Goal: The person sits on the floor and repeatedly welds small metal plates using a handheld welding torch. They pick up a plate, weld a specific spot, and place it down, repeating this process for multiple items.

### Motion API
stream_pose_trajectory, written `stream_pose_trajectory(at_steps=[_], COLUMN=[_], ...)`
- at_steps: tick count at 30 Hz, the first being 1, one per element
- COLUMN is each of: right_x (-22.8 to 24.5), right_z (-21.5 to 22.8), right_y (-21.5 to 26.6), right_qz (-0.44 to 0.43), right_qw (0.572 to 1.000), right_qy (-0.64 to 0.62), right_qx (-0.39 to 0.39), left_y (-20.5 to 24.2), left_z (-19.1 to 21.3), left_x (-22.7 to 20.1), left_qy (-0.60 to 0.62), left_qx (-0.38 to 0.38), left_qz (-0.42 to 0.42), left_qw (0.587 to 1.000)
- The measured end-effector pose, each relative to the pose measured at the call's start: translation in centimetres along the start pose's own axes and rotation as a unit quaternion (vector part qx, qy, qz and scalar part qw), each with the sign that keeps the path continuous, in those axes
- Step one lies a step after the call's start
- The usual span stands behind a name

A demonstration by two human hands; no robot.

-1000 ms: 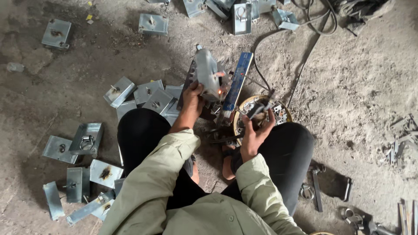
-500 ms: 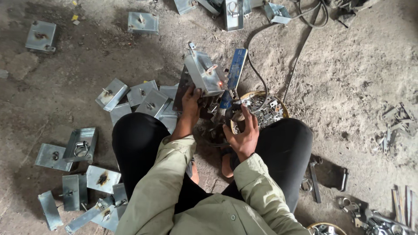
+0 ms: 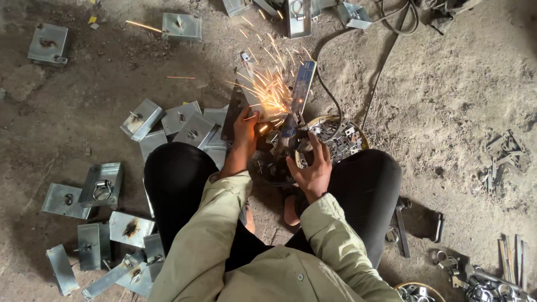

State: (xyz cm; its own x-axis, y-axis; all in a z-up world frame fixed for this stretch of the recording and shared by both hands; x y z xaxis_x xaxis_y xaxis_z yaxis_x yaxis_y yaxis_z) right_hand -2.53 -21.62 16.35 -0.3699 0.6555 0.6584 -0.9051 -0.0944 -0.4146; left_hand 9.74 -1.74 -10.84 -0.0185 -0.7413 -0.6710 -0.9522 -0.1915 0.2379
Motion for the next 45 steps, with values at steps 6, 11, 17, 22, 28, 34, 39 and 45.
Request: stream_pose_trajectory(at_steps=[6, 11, 17, 22, 28, 34, 39, 45], right_x=[-0.6, -1.0, -0.5, 0.3, 0.5, 1.4, 2.0, -1.2], right_z=[-0.2, 0.0, 0.1, 0.4, 0.6, 1.2, 1.5, 0.3], right_y=[0.1, 0.4, 0.3, -0.2, -0.6, -1.0, -1.0, 0.6], right_qz=[-0.023, -0.035, -0.024, -0.009, -0.047, -0.056, -0.039, -0.074], right_qw=[1.0, 0.999, 1.0, 1.0, 0.995, 0.995, 0.996, 0.995], right_qy=[0.003, 0.002, -0.002, -0.011, -0.086, -0.085, -0.082, -0.07], right_qx=[0.001, -0.023, -0.006, -0.004, 0.001, -0.002, -0.003, 0.021], left_y=[2.2, 1.1, -0.2, -0.6, -0.5, -0.4, -0.5, -0.3], left_z=[-3.1, -1.6, 0.2, 0.5, 0.8, 0.5, 0.7, 1.3], left_x=[-3.1, -2.6, -1.8, -1.4, -1.4, -0.9, -1.1, -0.9], left_qy=[-0.023, -0.091, -0.102, -0.107, -0.108, -0.103, -0.097, -0.085], left_qx=[-0.06, -0.071, -0.073, -0.071, -0.07, -0.068, -0.07, -0.076], left_qz=[0.022, 0.019, 0.025, 0.032, 0.033, 0.032, 0.024, 0.018], left_qw=[0.998, 0.993, 0.992, 0.991, 0.991, 0.992, 0.993, 0.993])
Point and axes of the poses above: each hand's wrist, its own y-axis away from the middle knuckle, its own z-axis out of the back of the hand, x = y × z, the point moved 7 cm from there along -y, towards the middle knuckle
